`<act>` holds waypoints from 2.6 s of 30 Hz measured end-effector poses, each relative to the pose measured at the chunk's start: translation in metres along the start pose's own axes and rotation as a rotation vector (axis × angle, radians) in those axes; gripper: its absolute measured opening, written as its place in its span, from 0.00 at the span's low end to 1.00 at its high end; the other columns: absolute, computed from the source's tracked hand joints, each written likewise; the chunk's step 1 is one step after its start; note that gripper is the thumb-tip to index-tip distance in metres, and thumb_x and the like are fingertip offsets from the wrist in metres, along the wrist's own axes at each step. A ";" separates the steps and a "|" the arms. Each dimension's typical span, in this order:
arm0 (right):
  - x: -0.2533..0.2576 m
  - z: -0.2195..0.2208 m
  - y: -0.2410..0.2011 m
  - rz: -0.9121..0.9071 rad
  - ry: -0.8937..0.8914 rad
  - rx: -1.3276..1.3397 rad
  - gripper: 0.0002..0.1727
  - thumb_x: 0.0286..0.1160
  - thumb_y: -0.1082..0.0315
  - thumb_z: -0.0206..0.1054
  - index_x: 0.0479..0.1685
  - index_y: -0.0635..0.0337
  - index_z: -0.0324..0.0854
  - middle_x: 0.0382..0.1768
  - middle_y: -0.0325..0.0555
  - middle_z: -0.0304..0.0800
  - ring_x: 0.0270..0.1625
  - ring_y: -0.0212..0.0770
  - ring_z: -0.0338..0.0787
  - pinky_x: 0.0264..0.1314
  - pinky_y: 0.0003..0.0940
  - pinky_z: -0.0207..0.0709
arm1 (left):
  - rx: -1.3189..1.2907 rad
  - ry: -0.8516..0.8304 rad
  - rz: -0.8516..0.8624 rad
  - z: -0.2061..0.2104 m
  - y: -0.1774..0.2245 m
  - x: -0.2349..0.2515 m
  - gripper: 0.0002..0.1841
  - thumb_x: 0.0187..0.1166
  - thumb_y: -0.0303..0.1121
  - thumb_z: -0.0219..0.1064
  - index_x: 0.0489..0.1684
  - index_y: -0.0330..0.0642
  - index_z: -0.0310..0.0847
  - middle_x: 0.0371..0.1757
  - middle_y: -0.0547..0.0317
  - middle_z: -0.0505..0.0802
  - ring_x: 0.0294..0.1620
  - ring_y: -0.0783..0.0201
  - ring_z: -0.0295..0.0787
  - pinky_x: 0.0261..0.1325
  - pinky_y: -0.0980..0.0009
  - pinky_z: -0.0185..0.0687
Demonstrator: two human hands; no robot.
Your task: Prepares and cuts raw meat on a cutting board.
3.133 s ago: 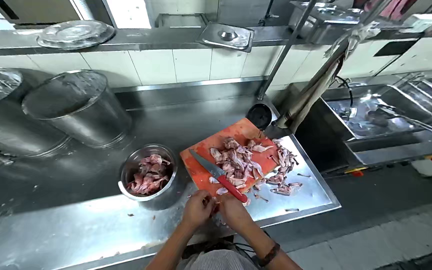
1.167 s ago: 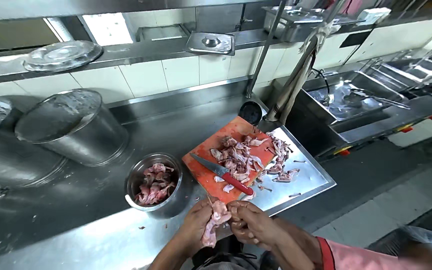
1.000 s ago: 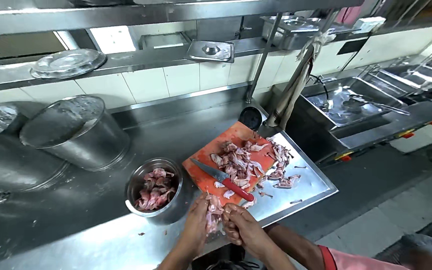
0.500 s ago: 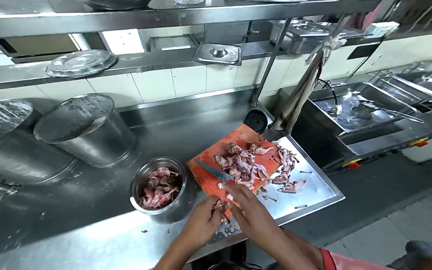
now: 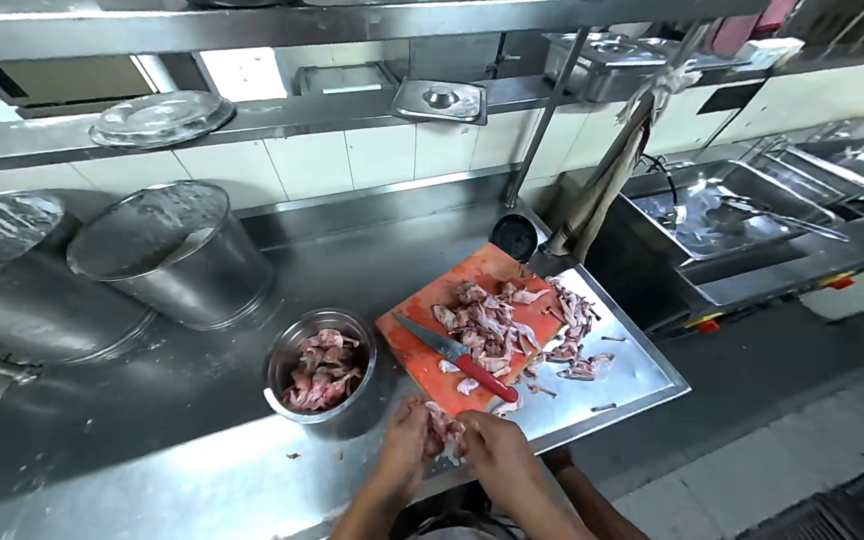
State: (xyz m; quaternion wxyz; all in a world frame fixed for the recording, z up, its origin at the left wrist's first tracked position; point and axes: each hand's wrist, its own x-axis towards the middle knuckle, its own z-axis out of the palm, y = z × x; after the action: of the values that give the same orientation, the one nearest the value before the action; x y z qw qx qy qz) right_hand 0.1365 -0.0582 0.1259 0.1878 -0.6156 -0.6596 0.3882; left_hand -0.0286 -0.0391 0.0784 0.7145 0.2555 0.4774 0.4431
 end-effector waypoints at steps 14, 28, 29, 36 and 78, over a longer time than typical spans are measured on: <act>0.020 0.008 0.050 0.218 0.039 0.535 0.15 0.90 0.63 0.54 0.51 0.61 0.85 0.28 0.41 0.90 0.22 0.36 0.87 0.24 0.33 0.84 | 0.253 0.074 0.162 -0.003 -0.006 0.021 0.19 0.83 0.31 0.59 0.69 0.33 0.72 0.59 0.48 0.86 0.57 0.59 0.86 0.57 0.61 0.86; 0.067 -0.002 0.087 0.026 -0.273 -0.013 0.21 0.89 0.58 0.51 0.49 0.61 0.88 0.38 0.52 0.90 0.44 0.49 0.90 0.54 0.53 0.81 | 1.304 -0.208 0.264 -0.019 -0.032 0.050 0.19 0.84 0.46 0.56 0.56 0.46 0.88 0.55 0.52 0.92 0.53 0.56 0.92 0.60 0.52 0.88; 0.071 0.001 0.090 0.037 -0.264 -0.031 0.21 0.89 0.58 0.50 0.50 0.61 0.88 0.40 0.53 0.91 0.46 0.50 0.90 0.57 0.53 0.81 | 1.378 -0.167 0.211 -0.014 -0.029 0.051 0.18 0.82 0.46 0.58 0.59 0.47 0.87 0.56 0.51 0.92 0.55 0.55 0.92 0.61 0.51 0.88; 0.090 0.015 0.091 0.260 -0.143 -0.371 0.24 0.92 0.53 0.46 0.62 0.54 0.84 0.50 0.54 0.94 0.58 0.56 0.94 0.59 0.58 0.85 | 1.461 0.023 0.232 -0.007 -0.061 0.081 0.25 0.84 0.41 0.59 0.77 0.42 0.75 0.73 0.45 0.86 0.75 0.52 0.83 0.79 0.57 0.78; 0.004 -0.033 0.187 0.283 0.126 0.287 0.16 0.77 0.52 0.64 0.47 0.56 0.80 0.25 0.42 0.85 0.22 0.40 0.87 0.27 0.43 0.85 | 1.331 0.169 0.320 0.022 0.006 0.123 0.15 0.81 0.38 0.66 0.59 0.44 0.90 0.60 0.54 0.93 0.61 0.61 0.91 0.69 0.60 0.87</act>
State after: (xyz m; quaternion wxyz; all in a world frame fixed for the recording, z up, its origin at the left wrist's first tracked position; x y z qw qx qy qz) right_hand 0.2848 -0.0562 0.0069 0.2581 -0.6921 -0.4912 0.4616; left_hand 0.0076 0.0734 0.0364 0.2918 0.6717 0.6583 0.1740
